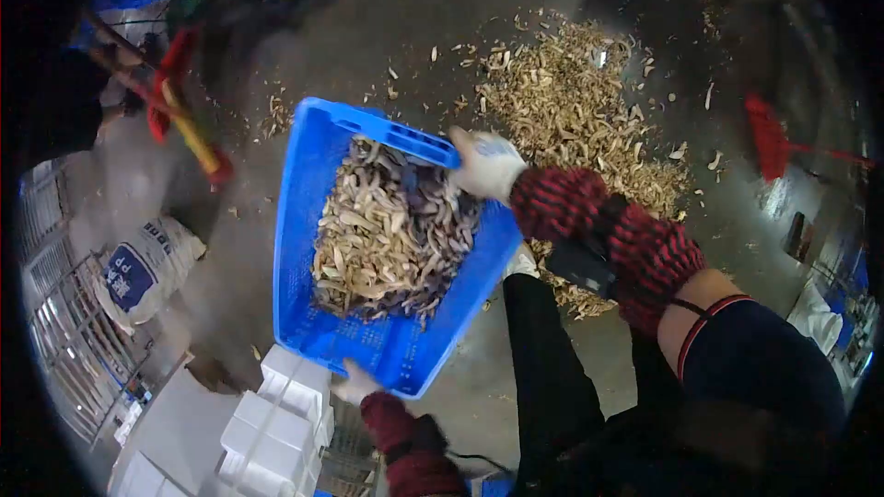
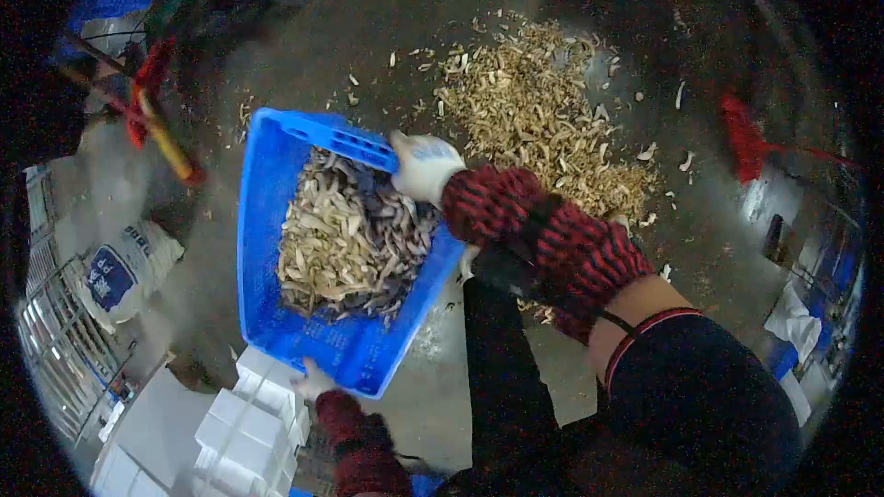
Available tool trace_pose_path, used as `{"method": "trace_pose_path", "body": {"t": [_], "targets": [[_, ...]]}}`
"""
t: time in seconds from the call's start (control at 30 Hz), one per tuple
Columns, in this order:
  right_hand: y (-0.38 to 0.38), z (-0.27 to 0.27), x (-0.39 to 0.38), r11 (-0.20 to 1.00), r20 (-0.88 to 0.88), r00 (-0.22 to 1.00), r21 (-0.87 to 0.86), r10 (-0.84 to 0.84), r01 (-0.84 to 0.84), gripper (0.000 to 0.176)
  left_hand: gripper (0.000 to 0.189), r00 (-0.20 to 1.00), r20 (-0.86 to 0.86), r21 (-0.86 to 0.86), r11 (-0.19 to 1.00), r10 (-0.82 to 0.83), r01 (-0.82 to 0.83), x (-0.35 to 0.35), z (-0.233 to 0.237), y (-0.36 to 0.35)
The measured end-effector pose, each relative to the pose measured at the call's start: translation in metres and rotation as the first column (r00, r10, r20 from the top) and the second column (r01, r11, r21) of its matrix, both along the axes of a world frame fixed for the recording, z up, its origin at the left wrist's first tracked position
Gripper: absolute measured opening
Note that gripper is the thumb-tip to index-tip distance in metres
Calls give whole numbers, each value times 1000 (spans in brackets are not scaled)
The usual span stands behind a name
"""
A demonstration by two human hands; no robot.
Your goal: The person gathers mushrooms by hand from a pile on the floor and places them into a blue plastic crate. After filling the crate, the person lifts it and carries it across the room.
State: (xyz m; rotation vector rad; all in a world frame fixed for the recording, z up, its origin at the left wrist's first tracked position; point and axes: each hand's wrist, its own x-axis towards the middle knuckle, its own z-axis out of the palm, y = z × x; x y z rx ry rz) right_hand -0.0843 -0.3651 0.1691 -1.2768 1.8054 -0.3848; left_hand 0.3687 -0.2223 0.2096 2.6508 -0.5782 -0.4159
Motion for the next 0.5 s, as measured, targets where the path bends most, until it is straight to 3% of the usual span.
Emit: {"method": "trace_pose_path", "body": {"t": [0.03,0.07,0.1,0.17,0.2,0.27,0.3,0.37,0.43,0.47,0.5], "targets": [[22,-5,-2,998,25,998,-1,-64,64,36,74,930,-222,46,956,292,-289,65,-20,21],[43,-9,-6,997,33,996,-3,-81,82,37,73,945,-324,279,950,-46,142,139,-40,62],[61,-10,-8,995,40,994,0,-102,102,37,65,521,-825,93,962,219,-257,114,-34,57],[70,1,-11,985,-27,992,116,-123,125,36,57,833,-549,102,995,68,-14,103,-55,50],[75,-2,-10,989,-34,990,53,-136,137,38,57,823,-563,123,992,76,-7,96,-56,57],[78,-1,-5,979,-96,979,-115,-178,167,52,49,912,-359,143,977,201,-159,62,-43,45],[71,1,-15,994,92,990,8,-110,109,66,49,849,-512,109,990,134,-91,93,-53,55],[77,-16,-23,985,208,975,-136,-74,104,74,51,631,-775,31,999,17,11,150,-70,76],[59,2,-43,999,247,969,-4,-30,32,74,51,706,-707,36,999,23,4,129,-41,78],[47,-12,-47,992,276,955,93,-108,85,67,52,632,-774,25,999,38,-30,109,-23,84],[29,28,-58,957,242,954,268,-179,112,62,53,552,-832,12,998,44,-62,93,0,89]]}}
